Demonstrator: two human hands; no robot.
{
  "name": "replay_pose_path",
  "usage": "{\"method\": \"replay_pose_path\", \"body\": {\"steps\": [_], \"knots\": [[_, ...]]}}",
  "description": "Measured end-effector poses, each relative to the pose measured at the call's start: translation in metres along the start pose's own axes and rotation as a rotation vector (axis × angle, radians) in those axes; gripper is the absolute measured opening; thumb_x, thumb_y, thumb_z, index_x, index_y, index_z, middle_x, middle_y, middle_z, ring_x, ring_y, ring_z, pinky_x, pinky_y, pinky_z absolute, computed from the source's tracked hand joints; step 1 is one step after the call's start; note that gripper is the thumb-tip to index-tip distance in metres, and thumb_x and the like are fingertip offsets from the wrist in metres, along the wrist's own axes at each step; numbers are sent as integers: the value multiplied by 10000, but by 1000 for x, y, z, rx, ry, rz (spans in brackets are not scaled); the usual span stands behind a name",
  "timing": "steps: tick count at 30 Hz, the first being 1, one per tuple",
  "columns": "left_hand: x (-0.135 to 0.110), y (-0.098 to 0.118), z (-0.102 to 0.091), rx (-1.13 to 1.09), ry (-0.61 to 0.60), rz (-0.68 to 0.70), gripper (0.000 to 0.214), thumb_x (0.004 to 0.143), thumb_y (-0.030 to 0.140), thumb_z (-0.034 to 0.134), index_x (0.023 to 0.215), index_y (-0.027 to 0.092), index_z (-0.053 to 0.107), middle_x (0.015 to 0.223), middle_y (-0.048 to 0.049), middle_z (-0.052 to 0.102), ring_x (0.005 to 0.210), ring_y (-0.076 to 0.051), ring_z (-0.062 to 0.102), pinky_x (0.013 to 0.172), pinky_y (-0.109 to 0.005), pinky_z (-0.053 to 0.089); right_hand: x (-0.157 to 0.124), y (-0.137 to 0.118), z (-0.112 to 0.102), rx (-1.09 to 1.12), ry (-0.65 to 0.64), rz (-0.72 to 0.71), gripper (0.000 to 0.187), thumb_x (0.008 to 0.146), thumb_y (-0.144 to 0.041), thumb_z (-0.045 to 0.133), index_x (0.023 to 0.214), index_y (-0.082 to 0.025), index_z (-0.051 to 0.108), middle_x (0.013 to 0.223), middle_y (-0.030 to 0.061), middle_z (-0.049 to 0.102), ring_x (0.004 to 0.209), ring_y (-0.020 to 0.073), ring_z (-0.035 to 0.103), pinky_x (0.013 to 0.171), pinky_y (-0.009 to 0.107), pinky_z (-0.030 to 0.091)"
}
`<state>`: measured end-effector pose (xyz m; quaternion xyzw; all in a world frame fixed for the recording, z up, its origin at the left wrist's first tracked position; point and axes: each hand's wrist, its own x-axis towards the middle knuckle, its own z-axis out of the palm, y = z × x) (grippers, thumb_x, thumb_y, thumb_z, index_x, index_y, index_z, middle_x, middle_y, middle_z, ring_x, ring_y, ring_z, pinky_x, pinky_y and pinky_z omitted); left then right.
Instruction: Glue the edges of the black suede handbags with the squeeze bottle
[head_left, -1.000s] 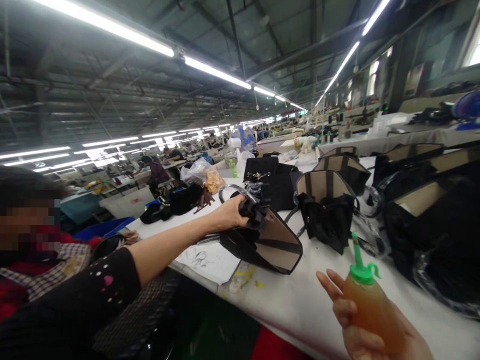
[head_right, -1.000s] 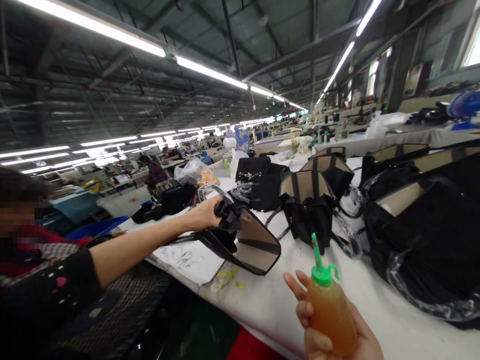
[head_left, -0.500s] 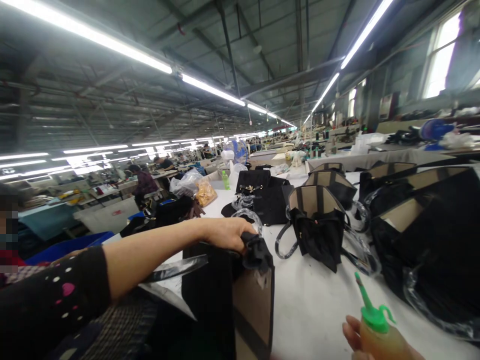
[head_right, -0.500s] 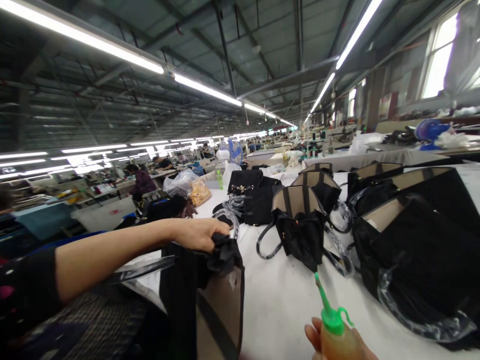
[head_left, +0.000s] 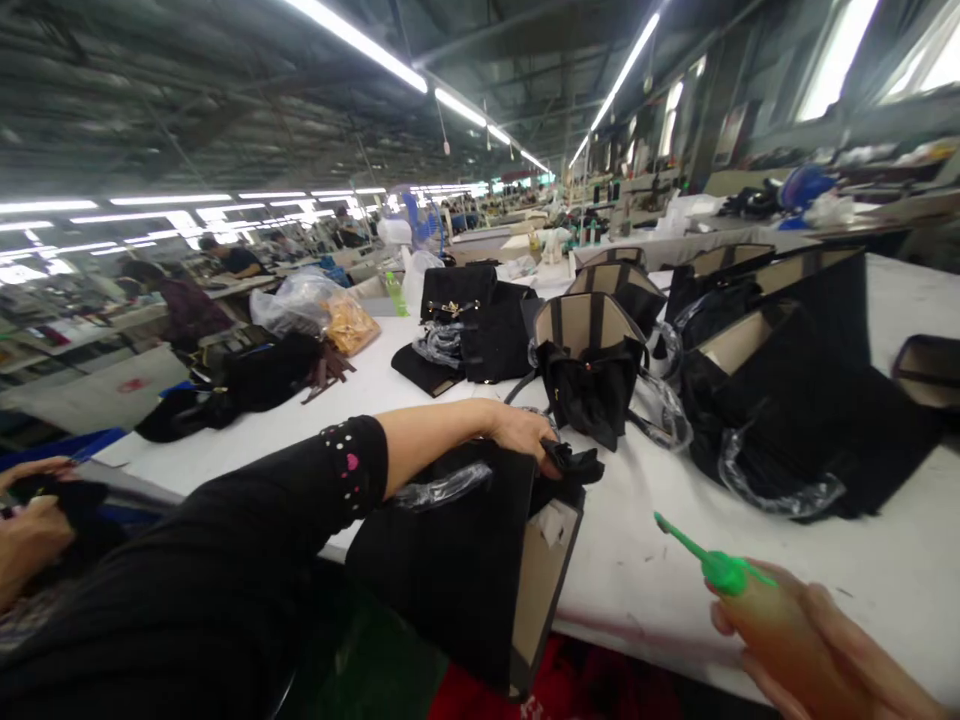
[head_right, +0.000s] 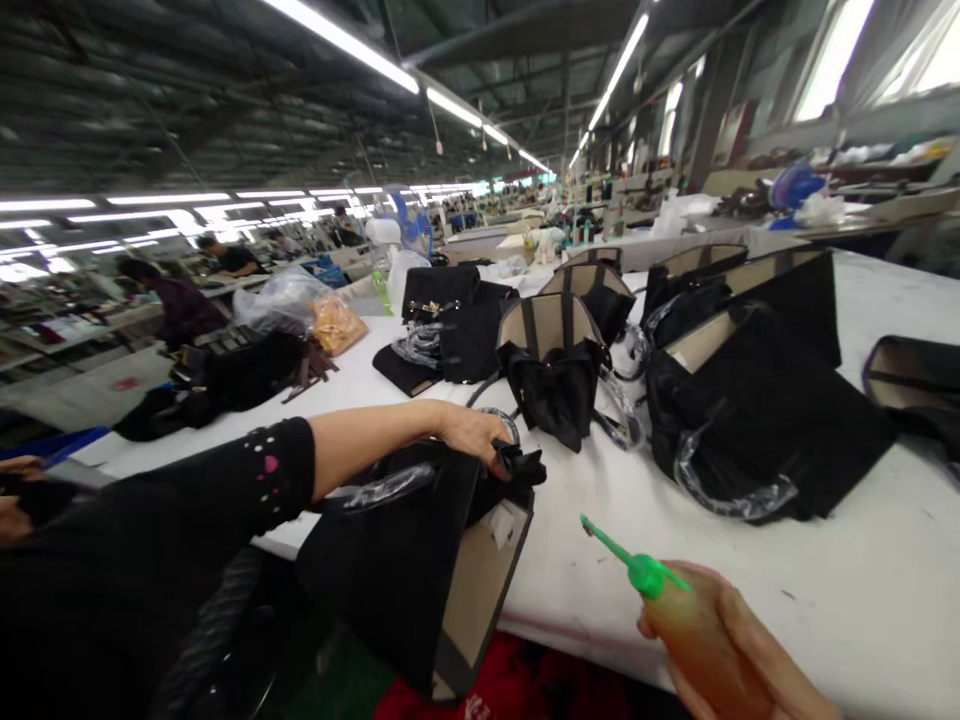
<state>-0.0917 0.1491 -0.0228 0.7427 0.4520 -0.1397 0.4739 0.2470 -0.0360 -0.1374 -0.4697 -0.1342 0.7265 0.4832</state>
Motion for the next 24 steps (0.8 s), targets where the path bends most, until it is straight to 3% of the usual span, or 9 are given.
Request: {"method": "replay_pose_path", "body": {"steps": [3,5,10,15,21,24], "knots": [[16,-16,9,9,-14,-40,239,600,344,832,743,172,748,659,25,665,676,-153,584,691,-241,471,-1,-3,18,-254,-60,-178,536,683,-517,815,1106,-211,698,932,122,760,735,293,705,472,308,549],[25,-27,17,19,-22,-67,240,596,337,830,743,165,748,644,15,662,657,-161,578,657,-249,462,0,-2,32,-482,-34,-306,515,691,-511,818,1093,-218,685,880,81,750,663,244,665,441,266,483],[41,-49,26,-3,-23,-65,283,642,352,799,862,179,766,748,6,717,718,-170,618,680,-243,478,7,1,52,-930,-8,-599,371,767,-526,743,991,-233,712,842,31,738,743,241,669,698,329,536],[41,-51,27,-13,-18,-37,253,646,329,793,848,180,770,754,10,724,728,-161,625,686,-226,472,24,3,55,-1090,-136,-660,347,808,-513,710,1006,-228,700,885,37,746,763,250,690,658,315,533],[36,-45,28,24,-3,-8,169,711,308,744,799,165,735,700,29,685,712,-138,608,649,-196,439,34,10,60,-1141,-120,-749,304,846,-498,667,995,-233,682,889,17,738,767,226,688,697,307,533],[37,-44,28,48,-4,5,159,722,301,737,800,163,725,706,36,675,722,-132,601,663,-194,437,35,13,56,-1171,-232,-723,263,886,-468,629,1012,-241,668,889,3,731,766,208,692,679,285,537]]}}
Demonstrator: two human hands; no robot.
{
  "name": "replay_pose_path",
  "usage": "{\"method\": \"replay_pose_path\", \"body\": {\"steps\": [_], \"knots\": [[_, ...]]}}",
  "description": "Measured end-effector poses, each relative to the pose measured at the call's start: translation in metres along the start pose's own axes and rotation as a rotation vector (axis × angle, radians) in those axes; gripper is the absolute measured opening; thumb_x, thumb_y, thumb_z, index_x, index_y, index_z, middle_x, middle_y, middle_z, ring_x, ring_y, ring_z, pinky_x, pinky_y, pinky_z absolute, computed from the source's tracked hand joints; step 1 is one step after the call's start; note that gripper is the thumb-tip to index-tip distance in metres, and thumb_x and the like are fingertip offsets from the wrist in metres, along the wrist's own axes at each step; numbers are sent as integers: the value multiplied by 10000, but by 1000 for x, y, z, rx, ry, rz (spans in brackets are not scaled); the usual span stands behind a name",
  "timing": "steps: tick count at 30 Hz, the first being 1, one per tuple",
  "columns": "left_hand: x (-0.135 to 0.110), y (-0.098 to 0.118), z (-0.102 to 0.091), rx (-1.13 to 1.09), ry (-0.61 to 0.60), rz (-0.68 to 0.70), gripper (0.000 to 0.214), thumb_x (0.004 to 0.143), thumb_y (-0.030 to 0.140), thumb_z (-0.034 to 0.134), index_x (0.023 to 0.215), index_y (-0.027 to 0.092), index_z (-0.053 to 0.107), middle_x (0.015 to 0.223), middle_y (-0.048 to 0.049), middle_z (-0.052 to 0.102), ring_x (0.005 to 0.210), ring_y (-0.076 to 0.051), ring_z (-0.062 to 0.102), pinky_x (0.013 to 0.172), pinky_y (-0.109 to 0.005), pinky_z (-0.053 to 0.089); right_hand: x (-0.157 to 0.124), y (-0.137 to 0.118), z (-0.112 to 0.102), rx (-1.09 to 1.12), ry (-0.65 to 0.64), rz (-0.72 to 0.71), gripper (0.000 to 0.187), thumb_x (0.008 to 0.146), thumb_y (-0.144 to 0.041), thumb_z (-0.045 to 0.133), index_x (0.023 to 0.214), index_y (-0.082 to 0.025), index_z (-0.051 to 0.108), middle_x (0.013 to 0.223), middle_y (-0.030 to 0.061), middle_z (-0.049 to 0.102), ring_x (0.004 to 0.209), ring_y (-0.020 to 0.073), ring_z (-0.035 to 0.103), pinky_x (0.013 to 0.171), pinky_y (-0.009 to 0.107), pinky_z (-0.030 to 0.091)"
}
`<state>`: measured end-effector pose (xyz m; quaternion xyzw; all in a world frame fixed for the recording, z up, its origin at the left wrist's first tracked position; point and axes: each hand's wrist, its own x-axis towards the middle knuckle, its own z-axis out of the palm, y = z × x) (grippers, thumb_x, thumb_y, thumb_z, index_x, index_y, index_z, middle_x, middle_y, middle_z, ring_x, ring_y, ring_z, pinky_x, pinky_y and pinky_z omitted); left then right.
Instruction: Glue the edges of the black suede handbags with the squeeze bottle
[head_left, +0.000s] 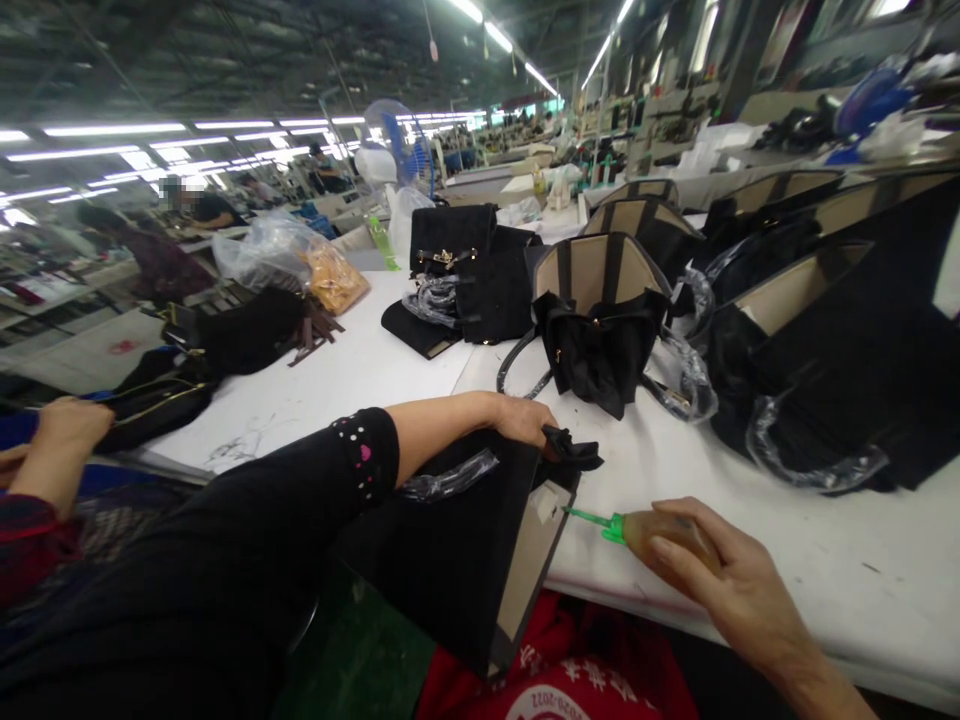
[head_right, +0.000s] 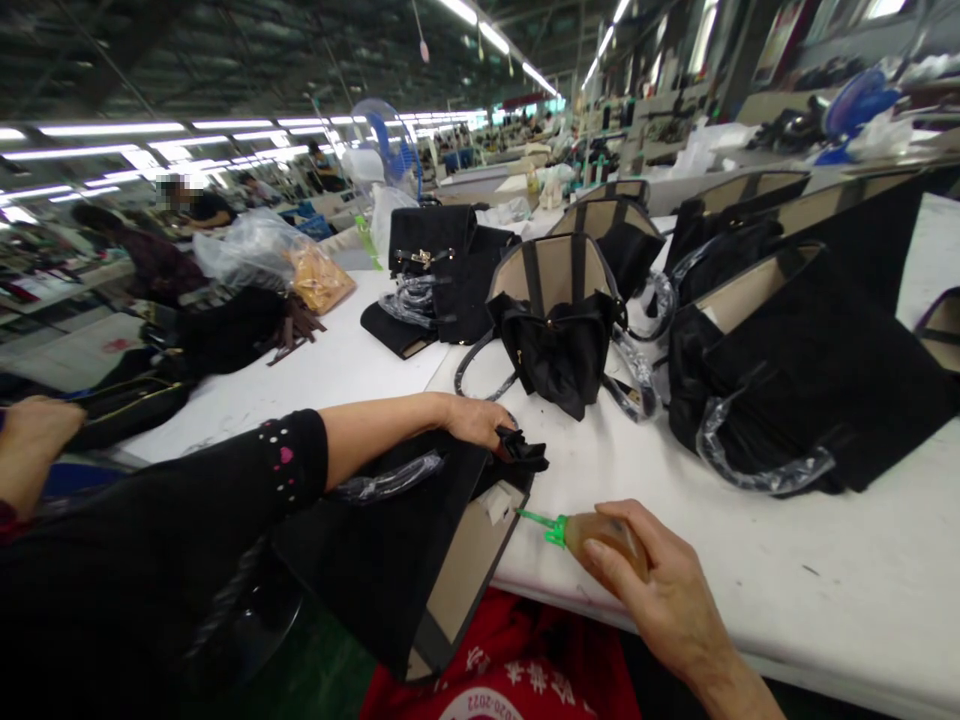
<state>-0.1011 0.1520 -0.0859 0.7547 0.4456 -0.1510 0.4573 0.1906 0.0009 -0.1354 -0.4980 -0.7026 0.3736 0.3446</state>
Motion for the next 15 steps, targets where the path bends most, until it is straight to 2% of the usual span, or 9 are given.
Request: {"method": "replay_pose_path", "body": {"steps": [2,6,7,11,14,15], "knots": [[0,0,0,15,2,3,161,735,305,730,804,160,721,715,33,671,733,-134,600,665,-196,436,-1,2,1,5,-61,-16,249,905,-455,610,1028,-244,659,898,-1,728,760,198,693,673,277,537],[0,2,0,42,9,-2,163,753,303,721,826,157,720,742,24,670,765,-143,604,664,-198,436,-1,1,3,-58,89,22,275,895,-484,621,1027,-245,654,915,5,732,799,210,693,714,293,533],[0,2,0,49,9,-1,163,754,303,721,830,159,721,745,24,668,771,-144,603,668,-197,437,-1,1,3,-61,91,28,275,894,-488,622,1025,-248,654,917,3,733,808,210,694,722,293,532],[-1,2,0,59,10,-9,176,757,319,722,843,166,723,752,27,673,774,-141,609,685,-192,445,-1,-2,3,-20,-32,27,265,912,-489,599,1030,-258,655,922,-12,731,801,194,697,713,279,532],[-2,3,1,57,17,-22,188,760,335,716,843,166,721,746,29,674,750,-136,610,685,-189,448,-1,-1,4,-23,73,63,288,901,-503,613,1033,-251,655,916,-6,734,801,201,695,724,290,531],[-2,3,1,58,21,-21,188,761,336,715,840,166,719,745,30,673,753,-135,609,685,-187,447,-1,0,5,-18,73,72,289,902,-503,614,1033,-249,655,910,-5,735,799,202,694,724,293,530]]}}
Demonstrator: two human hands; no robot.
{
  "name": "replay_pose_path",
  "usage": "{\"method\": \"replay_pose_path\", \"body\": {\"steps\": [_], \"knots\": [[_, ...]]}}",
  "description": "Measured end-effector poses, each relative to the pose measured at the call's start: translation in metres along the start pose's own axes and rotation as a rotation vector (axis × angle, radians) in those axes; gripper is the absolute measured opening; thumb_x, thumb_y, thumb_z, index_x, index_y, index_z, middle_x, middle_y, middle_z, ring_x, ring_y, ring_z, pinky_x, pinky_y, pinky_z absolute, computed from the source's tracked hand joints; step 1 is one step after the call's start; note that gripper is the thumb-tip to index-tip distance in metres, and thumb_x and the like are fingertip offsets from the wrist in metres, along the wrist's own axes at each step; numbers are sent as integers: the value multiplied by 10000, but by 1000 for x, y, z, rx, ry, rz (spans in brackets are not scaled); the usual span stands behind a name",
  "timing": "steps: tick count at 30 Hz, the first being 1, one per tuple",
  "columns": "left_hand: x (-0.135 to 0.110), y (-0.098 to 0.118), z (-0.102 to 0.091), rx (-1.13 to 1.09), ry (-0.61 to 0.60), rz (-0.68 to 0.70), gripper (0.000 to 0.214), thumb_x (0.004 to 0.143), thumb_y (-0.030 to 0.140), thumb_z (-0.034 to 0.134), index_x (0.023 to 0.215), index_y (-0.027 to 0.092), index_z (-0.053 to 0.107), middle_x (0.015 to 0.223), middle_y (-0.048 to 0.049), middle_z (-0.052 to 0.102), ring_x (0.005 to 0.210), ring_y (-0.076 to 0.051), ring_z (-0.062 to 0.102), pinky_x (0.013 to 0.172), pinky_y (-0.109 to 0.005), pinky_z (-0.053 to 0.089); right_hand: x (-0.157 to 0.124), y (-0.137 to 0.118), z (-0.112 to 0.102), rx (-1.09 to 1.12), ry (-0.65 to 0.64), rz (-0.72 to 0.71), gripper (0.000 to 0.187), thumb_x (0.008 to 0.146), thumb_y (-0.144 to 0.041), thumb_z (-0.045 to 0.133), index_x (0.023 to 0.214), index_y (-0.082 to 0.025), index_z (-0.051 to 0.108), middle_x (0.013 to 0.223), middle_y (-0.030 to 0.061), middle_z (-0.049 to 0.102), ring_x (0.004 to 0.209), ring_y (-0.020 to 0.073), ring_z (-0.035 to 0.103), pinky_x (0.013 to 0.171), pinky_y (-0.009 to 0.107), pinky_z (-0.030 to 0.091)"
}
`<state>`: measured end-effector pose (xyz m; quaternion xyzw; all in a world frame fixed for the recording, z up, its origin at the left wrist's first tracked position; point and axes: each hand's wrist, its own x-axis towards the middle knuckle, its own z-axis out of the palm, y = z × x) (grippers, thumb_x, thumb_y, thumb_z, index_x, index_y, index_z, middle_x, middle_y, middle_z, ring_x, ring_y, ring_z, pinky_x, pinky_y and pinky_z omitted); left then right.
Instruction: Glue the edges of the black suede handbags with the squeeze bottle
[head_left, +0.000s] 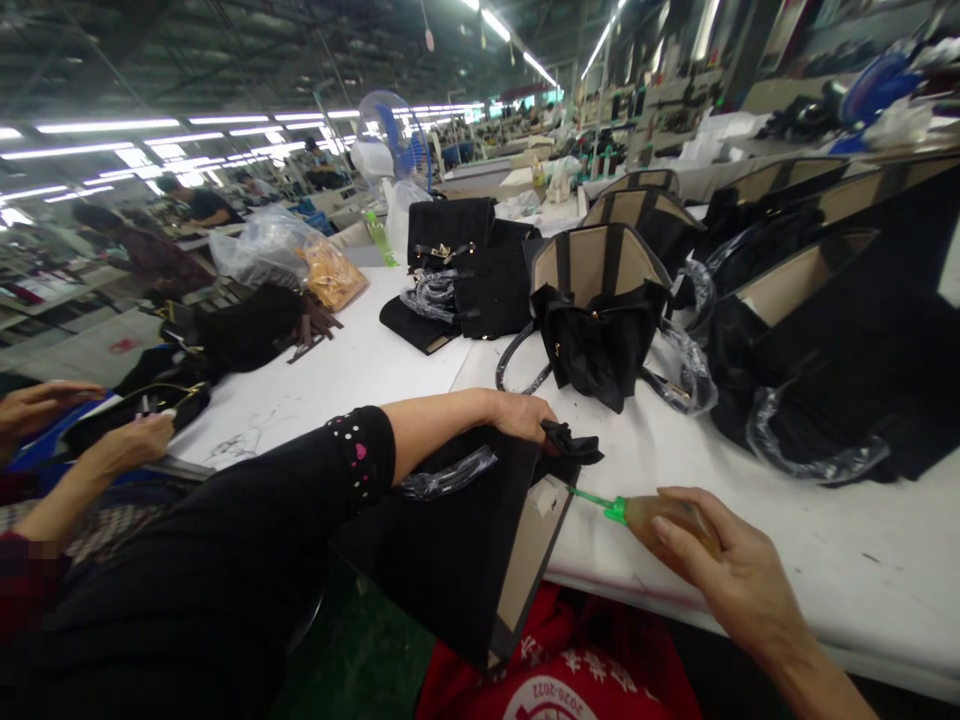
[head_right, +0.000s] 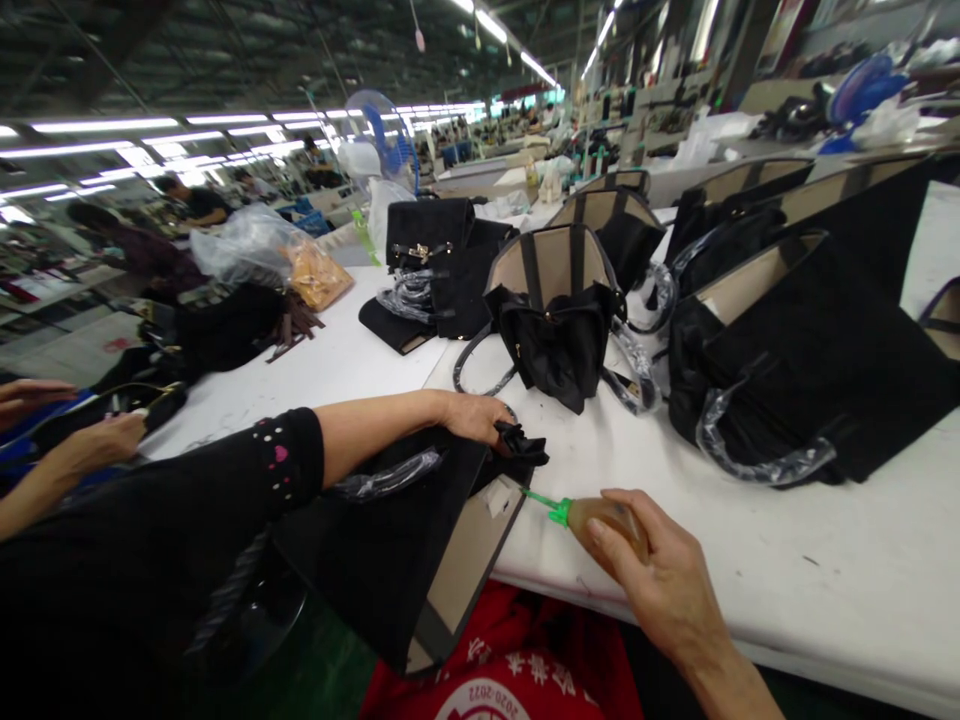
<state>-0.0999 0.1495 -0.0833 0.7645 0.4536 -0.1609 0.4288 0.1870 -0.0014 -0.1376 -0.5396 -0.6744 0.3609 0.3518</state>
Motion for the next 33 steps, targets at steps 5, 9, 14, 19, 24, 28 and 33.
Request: {"method": "replay_pose_path", "body": {"steps": [5,9,14,19,24,28,33], "knots": [[-1,1,0,7,14,18,182,757,326,720,838,164,724,759,27,679,775,-136,606,680,-182,436,0,0,2,17,-67,-12,282,921,-495,592,1042,-248,654,919,-2,732,820,207,693,739,305,529],[0,-1,1,-1,7,23,190,762,331,717,846,161,728,745,28,675,744,-130,606,658,-183,432,-2,-5,0,3,-98,-28,266,922,-481,592,1042,-251,650,923,-5,730,812,201,694,732,296,536],[1,-2,2,-4,9,22,180,763,323,725,833,158,725,740,28,672,753,-131,602,647,-183,421,-8,-6,-2,9,-89,-39,256,920,-467,594,1049,-255,657,932,-7,740,818,198,707,716,270,546],[-1,1,1,-5,8,18,159,775,310,717,806,154,724,706,32,657,728,-125,591,636,-184,413,-9,-2,2,1,-76,-37,258,907,-475,610,1028,-254,665,911,-7,746,789,198,712,691,262,549],[-3,5,1,-5,15,11,157,778,298,707,812,146,727,697,34,655,733,-122,589,652,-177,419,-8,1,3,-39,54,-33,282,914,-482,601,1057,-245,652,944,14,746,827,217,712,728,291,553],[-2,3,2,-16,4,12,194,782,331,701,841,149,734,715,32,668,721,-122,593,667,-183,434,-17,-5,2,-30,-106,-126,216,938,-427,587,1058,-258,645,931,-5,744,795,192,717,678,252,563],[3,-3,3,-16,12,18,240,756,353,719,884,152,749,774,17,704,756,-136,612,691,-196,446,-33,-15,6,-60,15,-230,190,931,-396,613,1060,-260,644,954,4,741,797,188,726,690,232,580]]}}
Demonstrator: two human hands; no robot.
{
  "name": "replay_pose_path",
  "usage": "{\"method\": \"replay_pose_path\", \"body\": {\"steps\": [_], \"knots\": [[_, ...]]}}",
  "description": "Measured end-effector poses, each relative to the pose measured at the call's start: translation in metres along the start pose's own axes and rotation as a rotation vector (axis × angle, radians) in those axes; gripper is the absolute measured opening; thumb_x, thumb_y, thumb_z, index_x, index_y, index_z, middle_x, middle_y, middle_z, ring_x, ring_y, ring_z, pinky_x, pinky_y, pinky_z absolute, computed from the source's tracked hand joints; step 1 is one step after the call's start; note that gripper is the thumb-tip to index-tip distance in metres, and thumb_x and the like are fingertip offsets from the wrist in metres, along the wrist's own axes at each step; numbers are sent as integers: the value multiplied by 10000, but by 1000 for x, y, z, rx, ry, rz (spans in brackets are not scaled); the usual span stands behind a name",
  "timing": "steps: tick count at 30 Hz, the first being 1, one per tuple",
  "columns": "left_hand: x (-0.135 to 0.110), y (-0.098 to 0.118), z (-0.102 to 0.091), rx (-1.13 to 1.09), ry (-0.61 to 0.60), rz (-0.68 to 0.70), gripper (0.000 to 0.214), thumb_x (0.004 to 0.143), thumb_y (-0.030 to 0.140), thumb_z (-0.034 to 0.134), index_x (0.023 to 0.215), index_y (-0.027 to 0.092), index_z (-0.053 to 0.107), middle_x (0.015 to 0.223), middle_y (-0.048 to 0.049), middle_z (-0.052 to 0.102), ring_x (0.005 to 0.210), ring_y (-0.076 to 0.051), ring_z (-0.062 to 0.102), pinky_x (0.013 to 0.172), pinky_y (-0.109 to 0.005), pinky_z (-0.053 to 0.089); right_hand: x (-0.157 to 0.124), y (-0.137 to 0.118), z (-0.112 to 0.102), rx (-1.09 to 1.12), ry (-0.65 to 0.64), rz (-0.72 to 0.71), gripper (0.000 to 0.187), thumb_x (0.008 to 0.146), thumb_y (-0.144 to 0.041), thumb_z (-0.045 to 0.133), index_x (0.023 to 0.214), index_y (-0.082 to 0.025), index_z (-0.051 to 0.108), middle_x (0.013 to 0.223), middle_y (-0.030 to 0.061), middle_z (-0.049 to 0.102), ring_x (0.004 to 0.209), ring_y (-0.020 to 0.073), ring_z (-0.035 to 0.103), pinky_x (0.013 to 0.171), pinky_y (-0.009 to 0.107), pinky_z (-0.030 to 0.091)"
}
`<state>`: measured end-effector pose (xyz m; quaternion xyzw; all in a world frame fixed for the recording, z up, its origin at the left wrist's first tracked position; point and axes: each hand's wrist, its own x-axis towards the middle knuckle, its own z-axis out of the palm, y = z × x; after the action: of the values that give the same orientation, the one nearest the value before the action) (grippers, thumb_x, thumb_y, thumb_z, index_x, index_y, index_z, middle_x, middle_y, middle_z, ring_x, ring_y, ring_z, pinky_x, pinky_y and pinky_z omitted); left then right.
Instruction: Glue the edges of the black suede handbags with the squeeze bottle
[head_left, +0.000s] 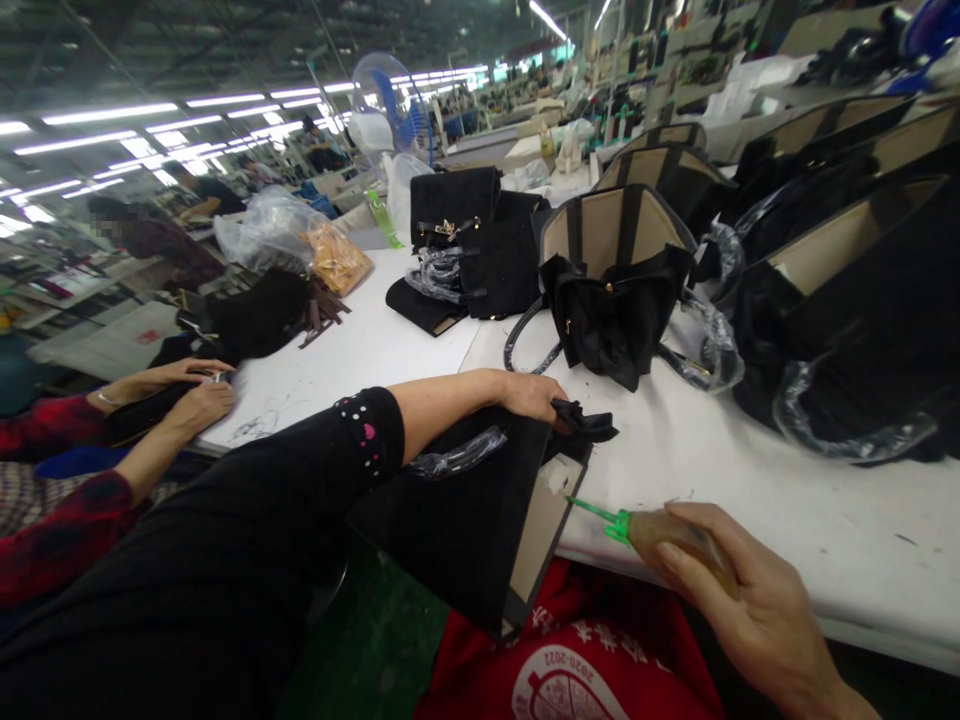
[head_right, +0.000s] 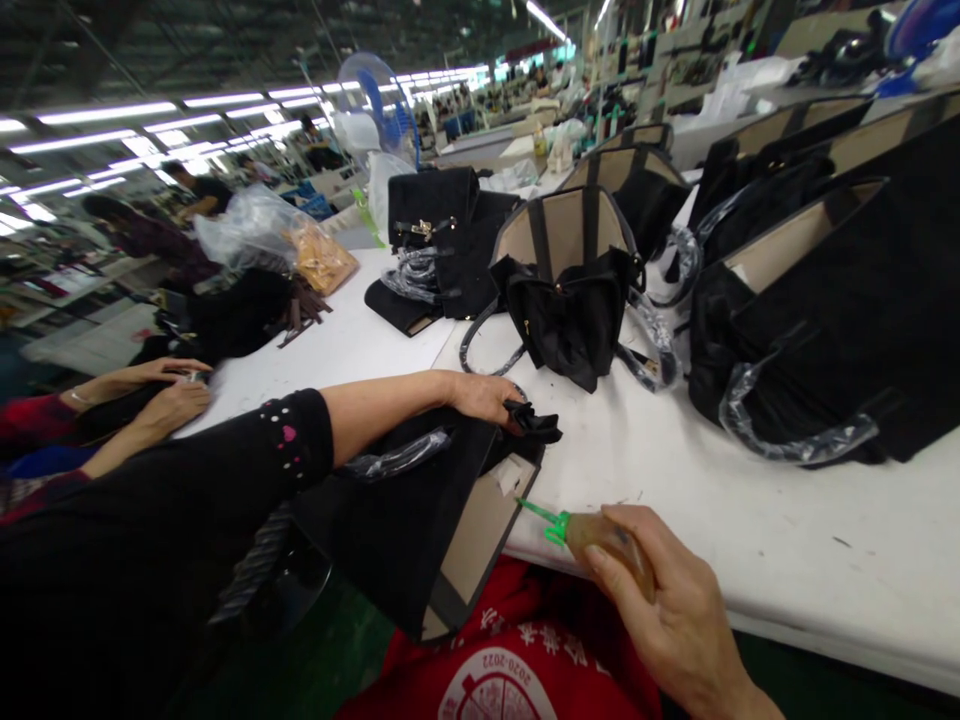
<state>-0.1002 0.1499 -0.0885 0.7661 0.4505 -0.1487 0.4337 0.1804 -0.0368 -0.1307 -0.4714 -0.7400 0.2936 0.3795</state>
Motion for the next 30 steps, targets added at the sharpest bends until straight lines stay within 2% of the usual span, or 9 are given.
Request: {"method": "replay_pose_path", "body": {"steps": [2,5,9,13,17,20,25,28,30], "knots": [[1,-1,0,1,0,3,245,758,359,718,883,151,749,779,13,706,762,-140,615,694,-199,450,-4,-2,2,11,-24,-20,180,936,-389,610,1060,-262,642,939,6,741,777,186,728,676,227,583],[0,0,0,3,-3,6,248,769,371,711,878,151,745,774,14,701,757,-139,615,689,-199,450,-7,-1,5,51,-130,-45,182,947,-380,597,1083,-265,631,935,12,739,763,186,729,657,226,586],[-2,2,-1,6,-1,15,205,771,335,710,850,148,736,755,20,690,759,-132,609,674,-191,436,-9,3,4,-20,-29,-19,192,943,-380,606,1095,-264,615,953,18,732,775,184,726,689,229,586],[-2,3,-1,12,-1,18,208,769,339,711,850,149,736,745,24,683,745,-131,603,666,-195,434,-10,0,1,41,-161,-51,170,953,-379,592,1096,-287,607,938,-13,732,769,165,727,675,205,578],[0,1,0,6,9,18,239,768,350,710,889,146,741,772,17,694,765,-137,614,678,-201,443,-12,-6,3,40,-143,-34,176,954,-365,595,1107,-278,602,958,-1,733,785,176,729,686,222,582],[0,0,0,-5,10,22,257,767,363,714,907,148,741,800,12,706,786,-143,624,687,-203,448,-15,-10,6,91,-229,-43,158,958,-349,580,1098,-280,603,922,-7,730,739,172,721,637,222,575],[-2,1,0,-7,15,14,247,764,360,709,881,145,737,779,7,701,755,-140,617,665,-203,443,-16,-9,4,31,-102,-29,179,943,-362,599,1095,-270,619,957,11,741,772,193,735,672,240,589],[-2,1,-1,-12,8,3,271,773,372,700,908,140,738,781,4,708,722,-134,612,666,-207,450,-16,-11,5,64,-201,-41,161,950,-346,588,1090,-273,618,925,2,740,743,182,729,640,230,586],[-2,1,-1,-12,6,-1,278,767,373,711,920,143,743,796,6,716,735,-135,617,687,-207,454,-18,-14,6,88,-204,-48,160,953,-350,583,1088,-272,618,930,2,738,746,178,728,646,222,588]]}}
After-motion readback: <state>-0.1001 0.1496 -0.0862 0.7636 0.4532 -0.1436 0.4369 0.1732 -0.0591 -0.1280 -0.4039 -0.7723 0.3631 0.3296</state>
